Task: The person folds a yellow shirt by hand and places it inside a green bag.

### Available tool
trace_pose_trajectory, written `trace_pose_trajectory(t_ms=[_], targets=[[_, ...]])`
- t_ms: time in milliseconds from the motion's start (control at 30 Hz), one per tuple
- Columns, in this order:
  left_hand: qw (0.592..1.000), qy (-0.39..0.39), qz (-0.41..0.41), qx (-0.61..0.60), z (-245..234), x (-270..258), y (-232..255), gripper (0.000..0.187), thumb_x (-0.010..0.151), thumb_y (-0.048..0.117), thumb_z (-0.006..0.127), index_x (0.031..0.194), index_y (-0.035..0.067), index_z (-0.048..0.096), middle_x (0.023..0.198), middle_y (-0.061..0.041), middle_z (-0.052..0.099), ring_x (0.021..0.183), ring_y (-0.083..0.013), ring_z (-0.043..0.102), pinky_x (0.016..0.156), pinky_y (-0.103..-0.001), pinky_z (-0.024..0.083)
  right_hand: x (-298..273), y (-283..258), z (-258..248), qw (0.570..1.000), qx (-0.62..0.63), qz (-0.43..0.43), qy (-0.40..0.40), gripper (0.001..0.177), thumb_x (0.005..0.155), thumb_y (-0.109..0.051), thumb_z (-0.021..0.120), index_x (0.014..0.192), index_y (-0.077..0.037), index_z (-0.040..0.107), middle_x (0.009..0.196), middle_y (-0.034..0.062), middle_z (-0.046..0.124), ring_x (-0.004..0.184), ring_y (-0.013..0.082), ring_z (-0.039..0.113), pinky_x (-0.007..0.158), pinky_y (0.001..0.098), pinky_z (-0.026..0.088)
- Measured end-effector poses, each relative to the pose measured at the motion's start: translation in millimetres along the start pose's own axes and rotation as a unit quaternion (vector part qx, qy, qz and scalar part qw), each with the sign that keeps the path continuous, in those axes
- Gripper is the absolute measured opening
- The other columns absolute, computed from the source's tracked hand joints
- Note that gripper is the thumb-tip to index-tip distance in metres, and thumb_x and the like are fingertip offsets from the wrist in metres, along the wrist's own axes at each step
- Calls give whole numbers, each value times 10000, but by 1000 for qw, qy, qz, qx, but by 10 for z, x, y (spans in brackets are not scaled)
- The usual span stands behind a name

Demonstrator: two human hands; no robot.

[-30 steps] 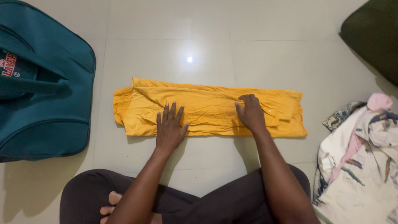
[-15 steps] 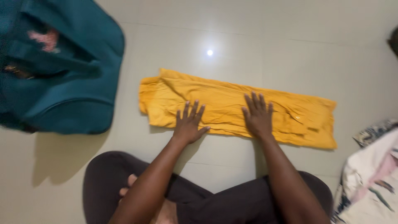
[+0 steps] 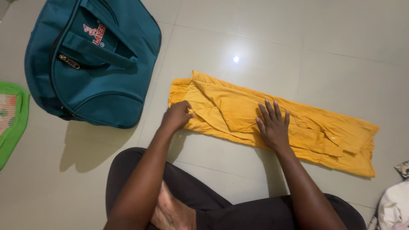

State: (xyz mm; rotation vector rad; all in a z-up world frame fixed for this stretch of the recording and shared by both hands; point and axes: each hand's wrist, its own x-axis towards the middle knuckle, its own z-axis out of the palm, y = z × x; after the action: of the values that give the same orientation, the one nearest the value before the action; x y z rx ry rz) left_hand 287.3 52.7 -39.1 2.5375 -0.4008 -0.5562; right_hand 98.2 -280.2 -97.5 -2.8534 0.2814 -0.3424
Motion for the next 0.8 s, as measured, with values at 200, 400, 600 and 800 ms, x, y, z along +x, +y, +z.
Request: trace_pose_trajectory(t_ms=[200,400,600,800], targets=[[986,-135,-64,76,156,141,-44,629,709,382,926,1183,109,617,1063,-143,721,935,-296,730,838,-420,563,-44,55,34,997,31,34,-63,580,1055,-482,353,1596,-272,350,1697,17,251,1571,252,159,1213,608,26],[969,-195,-77,131,116,273,-277,435,775,450,846,1037,109,780,1098,-122,790,971,-290,729,861,-447,557,-46,112,-67,993,51,49,-98,552,1058,-488,336,1578,-309,373,1688,-24,280,1569,204,183,1233,560,47],[969,-149,-91,176,17,182,-92,478,765,421,897,1119,151,724,1175,-97,696,1108,-323,664,921,-457,536,-46,60,-51,999,26,17,-13,554,1075,-482,356,1585,-267,387,1692,-4,303,1575,203,216,1263,552,75],[998,2,-60,14,-30,154,21,355,867,436,790,1102,183,712,1079,-76,781,1047,-284,721,893,-446,551,-79,-36,105,999,-10,-15,-39,597,1050,-491,379,1600,-260,350,1688,22,280,1567,253,189,1221,579,59]])
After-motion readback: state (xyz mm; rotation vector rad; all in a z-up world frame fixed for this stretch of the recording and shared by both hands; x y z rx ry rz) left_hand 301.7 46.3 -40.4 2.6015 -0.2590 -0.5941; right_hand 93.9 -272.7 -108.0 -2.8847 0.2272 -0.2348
